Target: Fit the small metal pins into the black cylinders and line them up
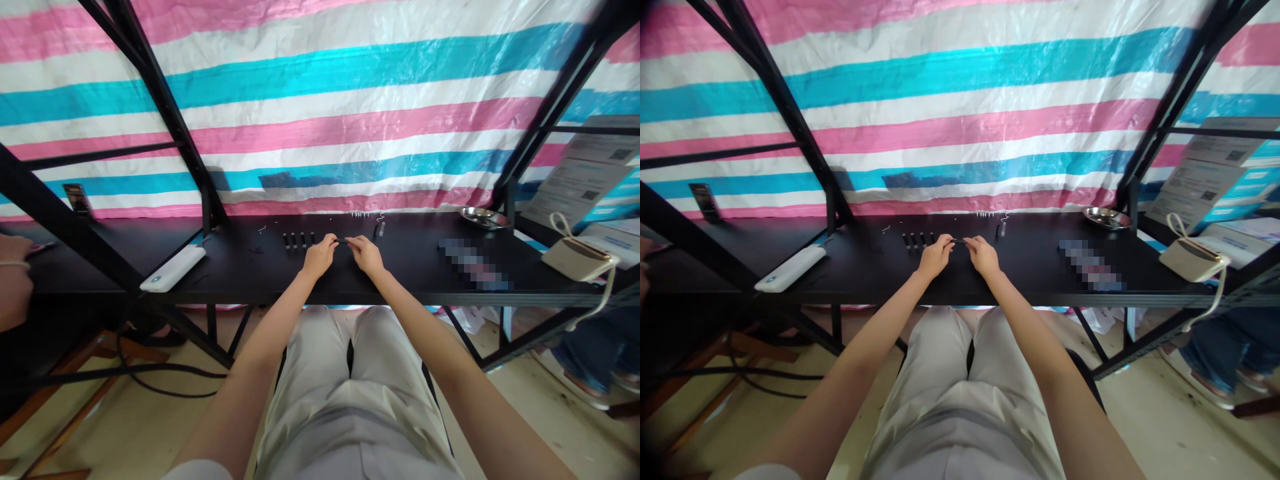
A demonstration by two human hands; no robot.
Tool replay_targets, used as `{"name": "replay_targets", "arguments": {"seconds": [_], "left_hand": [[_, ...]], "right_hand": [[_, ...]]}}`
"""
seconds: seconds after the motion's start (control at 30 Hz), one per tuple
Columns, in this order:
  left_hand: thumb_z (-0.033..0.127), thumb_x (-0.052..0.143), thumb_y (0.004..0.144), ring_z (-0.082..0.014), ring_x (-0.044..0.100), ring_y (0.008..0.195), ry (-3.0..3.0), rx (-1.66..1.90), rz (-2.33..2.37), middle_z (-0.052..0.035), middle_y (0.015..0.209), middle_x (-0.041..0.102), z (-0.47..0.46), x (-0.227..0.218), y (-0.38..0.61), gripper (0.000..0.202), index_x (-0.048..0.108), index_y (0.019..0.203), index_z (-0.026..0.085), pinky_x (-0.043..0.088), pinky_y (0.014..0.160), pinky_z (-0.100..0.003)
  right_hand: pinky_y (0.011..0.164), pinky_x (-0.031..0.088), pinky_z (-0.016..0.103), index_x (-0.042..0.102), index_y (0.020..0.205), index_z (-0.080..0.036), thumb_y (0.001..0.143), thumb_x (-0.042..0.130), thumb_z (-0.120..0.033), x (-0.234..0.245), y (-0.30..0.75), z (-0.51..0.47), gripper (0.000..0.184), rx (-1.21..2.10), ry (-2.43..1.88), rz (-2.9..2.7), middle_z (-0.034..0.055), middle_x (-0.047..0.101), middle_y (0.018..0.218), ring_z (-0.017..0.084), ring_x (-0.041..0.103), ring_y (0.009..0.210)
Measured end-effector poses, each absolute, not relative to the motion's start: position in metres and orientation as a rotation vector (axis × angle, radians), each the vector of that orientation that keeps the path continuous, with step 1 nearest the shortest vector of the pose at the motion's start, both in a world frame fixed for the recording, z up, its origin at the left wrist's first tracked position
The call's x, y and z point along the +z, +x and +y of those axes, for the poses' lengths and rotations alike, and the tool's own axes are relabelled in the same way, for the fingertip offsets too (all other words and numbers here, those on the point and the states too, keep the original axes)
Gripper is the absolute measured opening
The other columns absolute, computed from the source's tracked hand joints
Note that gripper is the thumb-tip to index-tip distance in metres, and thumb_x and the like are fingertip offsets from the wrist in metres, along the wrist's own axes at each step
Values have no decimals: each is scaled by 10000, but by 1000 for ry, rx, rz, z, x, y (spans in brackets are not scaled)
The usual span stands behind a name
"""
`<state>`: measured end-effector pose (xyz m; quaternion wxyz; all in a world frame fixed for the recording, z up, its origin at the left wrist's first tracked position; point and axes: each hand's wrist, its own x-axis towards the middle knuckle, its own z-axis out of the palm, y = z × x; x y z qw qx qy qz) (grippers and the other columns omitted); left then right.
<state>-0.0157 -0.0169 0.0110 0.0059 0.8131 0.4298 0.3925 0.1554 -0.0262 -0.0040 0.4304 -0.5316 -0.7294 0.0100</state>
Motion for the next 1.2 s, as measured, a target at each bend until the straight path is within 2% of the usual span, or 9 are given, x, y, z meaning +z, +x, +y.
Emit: {"name": "replay_targets", "arguments": {"seconds": [0.27,0.83,1.07,1.2], "left_hand": [[334,419,894,-154,655,787,2627,1154,1359,-21,891,679,-18,11,-15,200,512,1029,218,452,659,-224],[342,465,874,-170,655,802,2628,1161,1314,-28,892,681,-15,7,-16,192,530,1013,226,446,662,-231],[354,435,887,-167,652,791,2608,1127,1364,-29,890,675,-16,9,-15,205,526,1018,224,445,660,-232],[347,448,880,-152,641,817,2475,1286,1352,-43,970,655,-17,11,-17,242,487,1082,221,449,685,-232]], "right_hand": [[753,483,315,562,1142,-171,811,449,-198,-10,156,-17,352,91,-1128,-1803,78,580,935,163,563,778],[749,485,318,533,1127,-153,756,441,-152,-9,154,-18,382,166,-1035,-1834,78,586,926,150,553,756],[708,475,308,571,1014,-157,797,470,-237,-10,152,-20,252,179,-1089,-1818,66,595,862,149,548,706],[689,467,293,609,923,-171,803,499,-303,-7,151,-18,209,185,-1074,-1817,60,585,862,141,543,683]]}}
